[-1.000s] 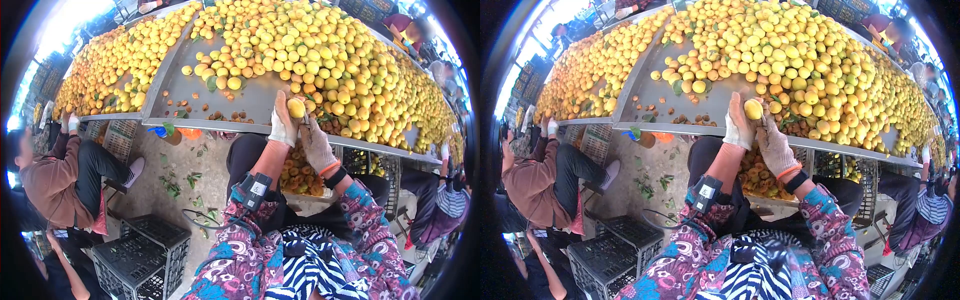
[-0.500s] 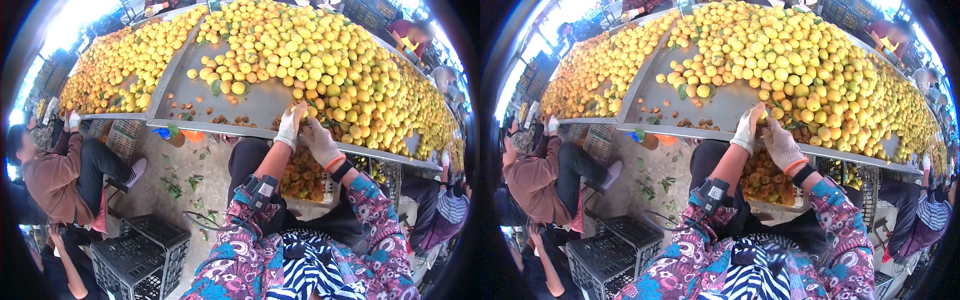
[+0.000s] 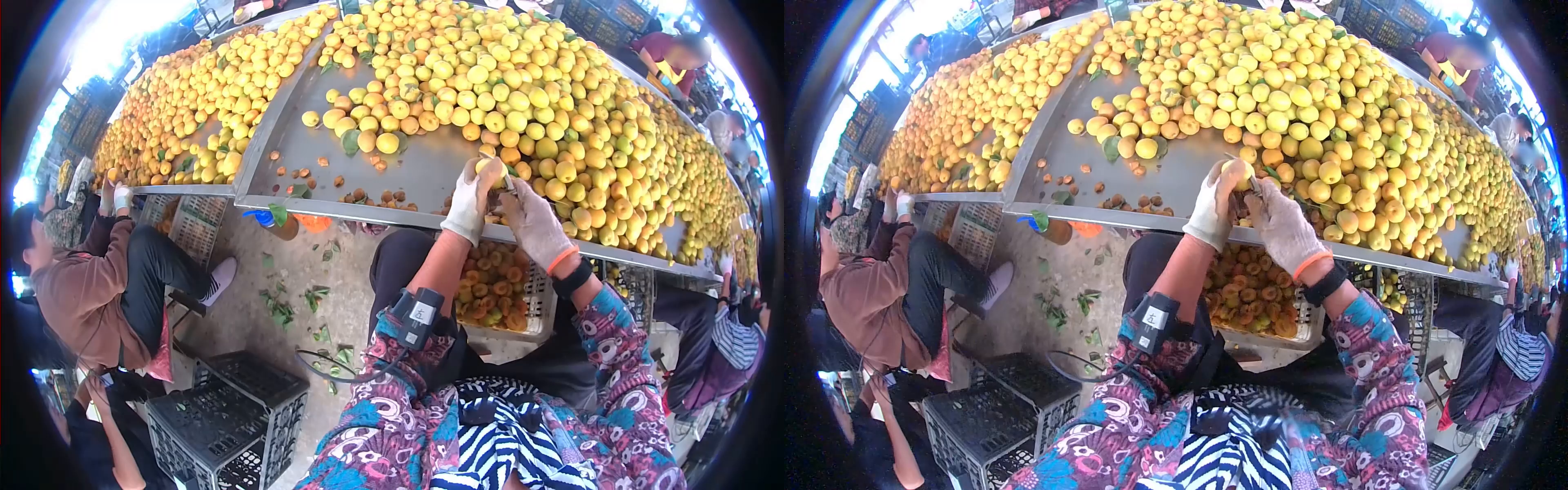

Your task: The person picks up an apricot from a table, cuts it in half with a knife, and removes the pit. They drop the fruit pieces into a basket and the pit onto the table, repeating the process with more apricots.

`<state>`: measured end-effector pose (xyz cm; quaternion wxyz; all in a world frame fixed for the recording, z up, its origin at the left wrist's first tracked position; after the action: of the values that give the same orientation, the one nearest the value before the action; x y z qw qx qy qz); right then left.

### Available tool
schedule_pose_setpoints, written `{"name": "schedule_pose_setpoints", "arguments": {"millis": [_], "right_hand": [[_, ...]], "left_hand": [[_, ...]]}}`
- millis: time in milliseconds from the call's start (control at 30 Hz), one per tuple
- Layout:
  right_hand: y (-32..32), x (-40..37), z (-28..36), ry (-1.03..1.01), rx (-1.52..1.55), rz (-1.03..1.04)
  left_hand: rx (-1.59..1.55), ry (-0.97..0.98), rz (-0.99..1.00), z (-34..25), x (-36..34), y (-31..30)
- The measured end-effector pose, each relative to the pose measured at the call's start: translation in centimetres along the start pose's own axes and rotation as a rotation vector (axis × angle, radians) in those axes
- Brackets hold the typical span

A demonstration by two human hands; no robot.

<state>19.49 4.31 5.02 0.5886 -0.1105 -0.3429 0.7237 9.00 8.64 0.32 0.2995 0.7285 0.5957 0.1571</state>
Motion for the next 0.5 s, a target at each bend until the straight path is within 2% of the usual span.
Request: {"name": "schedule_pose_setpoints", "arguments": {"millis": [33,133,233,333,433,500], "right_hand": [[-0.2,-0.1,1.1,-0.136,-0.2,-0.026],[0.2,-0.3,1.5,-0.124,-0.21,0.023],[0.7,-0.2,0.3,-0.187,-0.055,-0.068],[2.2,-0.8,-2.6,0.185,0.544,-0.035],[2.3,-1.7,-1.1,0.358,0.714,0.06],[2.4,-2.1,-0.8,0.373,0.831,-0.035]], "left_hand": [[0.004,-0.066,-0.001,0.1,-0.2,0.0],[0.16,0.048,-0.128,0.8,0.8,-1.2],[0.107,0.084,-0.121,0.6,0.8,-1.2],[0.191,0.133,-0.098,-1.0,-0.5,0.2],[0.03,0.146,-0.036,-0.7,-0.6,0.9],[0.015,0.155,-0.041,-1.0,-1.3,1.2]]}}
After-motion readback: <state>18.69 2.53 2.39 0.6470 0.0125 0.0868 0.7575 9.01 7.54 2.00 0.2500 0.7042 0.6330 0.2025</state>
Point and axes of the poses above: each hand's wrist, its own x-axis towards the middle knuckle, its own y-axis out of the palm, z = x × y, the point moved 8 cm from there along x, towards the middle knuckle, and after that the axes turned 10 degrees about -y, right-handed, at the moved point
